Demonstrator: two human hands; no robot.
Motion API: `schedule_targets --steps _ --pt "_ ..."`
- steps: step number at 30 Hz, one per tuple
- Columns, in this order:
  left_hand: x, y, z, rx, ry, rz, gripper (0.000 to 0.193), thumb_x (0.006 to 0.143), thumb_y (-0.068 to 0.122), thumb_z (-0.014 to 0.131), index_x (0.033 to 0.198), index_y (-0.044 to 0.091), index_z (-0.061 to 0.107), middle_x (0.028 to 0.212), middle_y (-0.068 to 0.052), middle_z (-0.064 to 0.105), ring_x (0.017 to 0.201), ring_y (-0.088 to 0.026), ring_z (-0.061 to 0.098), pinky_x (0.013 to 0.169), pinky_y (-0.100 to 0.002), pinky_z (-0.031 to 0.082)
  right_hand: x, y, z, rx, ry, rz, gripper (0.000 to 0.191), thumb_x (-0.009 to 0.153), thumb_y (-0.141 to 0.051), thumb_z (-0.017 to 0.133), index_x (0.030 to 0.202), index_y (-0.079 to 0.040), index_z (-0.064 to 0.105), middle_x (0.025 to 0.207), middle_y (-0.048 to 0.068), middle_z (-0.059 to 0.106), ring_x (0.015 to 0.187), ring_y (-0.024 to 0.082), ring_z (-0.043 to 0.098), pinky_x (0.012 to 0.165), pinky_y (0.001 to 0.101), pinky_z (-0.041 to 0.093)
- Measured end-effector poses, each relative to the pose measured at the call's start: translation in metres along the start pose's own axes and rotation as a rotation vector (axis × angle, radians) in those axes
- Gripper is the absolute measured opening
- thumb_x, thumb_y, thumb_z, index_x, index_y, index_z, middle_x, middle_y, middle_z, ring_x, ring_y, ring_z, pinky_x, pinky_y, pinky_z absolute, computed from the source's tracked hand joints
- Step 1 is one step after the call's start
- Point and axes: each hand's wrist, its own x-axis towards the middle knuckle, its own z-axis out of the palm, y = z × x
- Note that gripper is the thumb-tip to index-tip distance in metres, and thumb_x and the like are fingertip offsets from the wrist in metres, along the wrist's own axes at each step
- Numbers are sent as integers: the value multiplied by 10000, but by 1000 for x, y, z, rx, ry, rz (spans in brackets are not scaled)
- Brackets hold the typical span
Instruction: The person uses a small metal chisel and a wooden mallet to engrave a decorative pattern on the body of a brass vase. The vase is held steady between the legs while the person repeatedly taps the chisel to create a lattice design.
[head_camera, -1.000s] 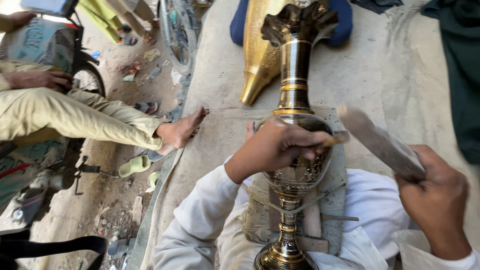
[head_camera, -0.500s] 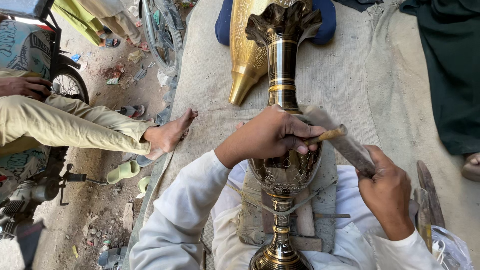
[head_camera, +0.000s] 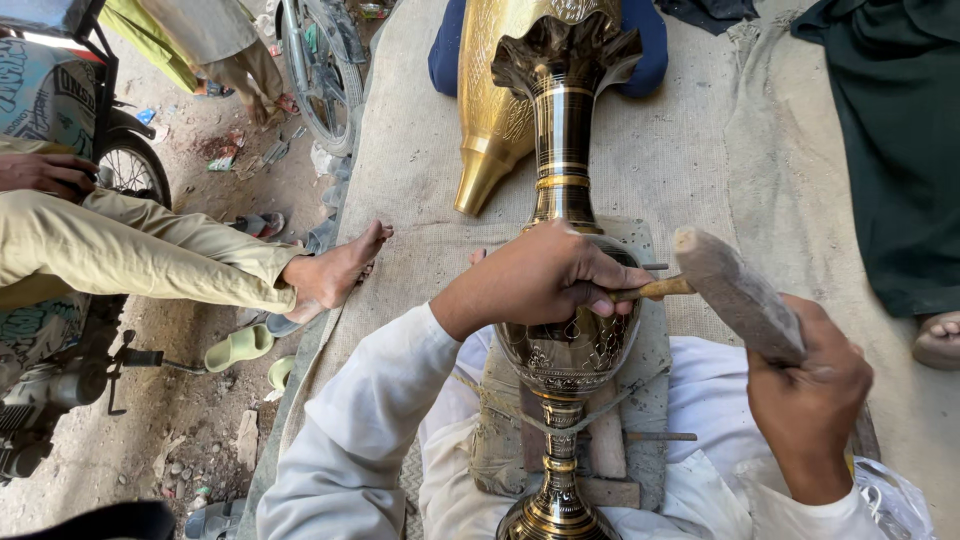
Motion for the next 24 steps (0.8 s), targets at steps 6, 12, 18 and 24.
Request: schedule_targets --steps 6,12,18,24 --pt "-4 6 7 105 52 -86 397 884 -15 697 1239 157 737 886 5 793 801 -110 773 739 -271 581 9 -12 -9 -90 -15 15 336 929 76 794 1234 21 666 969 142 718 881 142 696 825 291 537" --pt "-6 9 8 127 117 -53 414 843 13 738 1230 160 737 845 -5 768 763 -146 744 708 -302 559 16 -21 -9 -46 -41 -5 374 865 80 772 1214 0 665 976 131 712 931 166 706 803 286 547" --pt "-12 10 10 100 199 -15 398 854 -13 729 1231 113 725 883 -20 758 778 -150 740 755 -305 569 25 -25 -15 -96 -106 -71 285 875 98 758 1129 -4 680 960 128 713 867 150 696 817 299 547" --pt "-22 14 19 25 299 -81 367 923 -29 700 1257 123 713 902 -20 765 799 -127 780 772 -279 611 43 -35 -19 -58 -213 4 365 887 36 749 1241 -40 698 946 89 713 819 104 672 738 275 527"
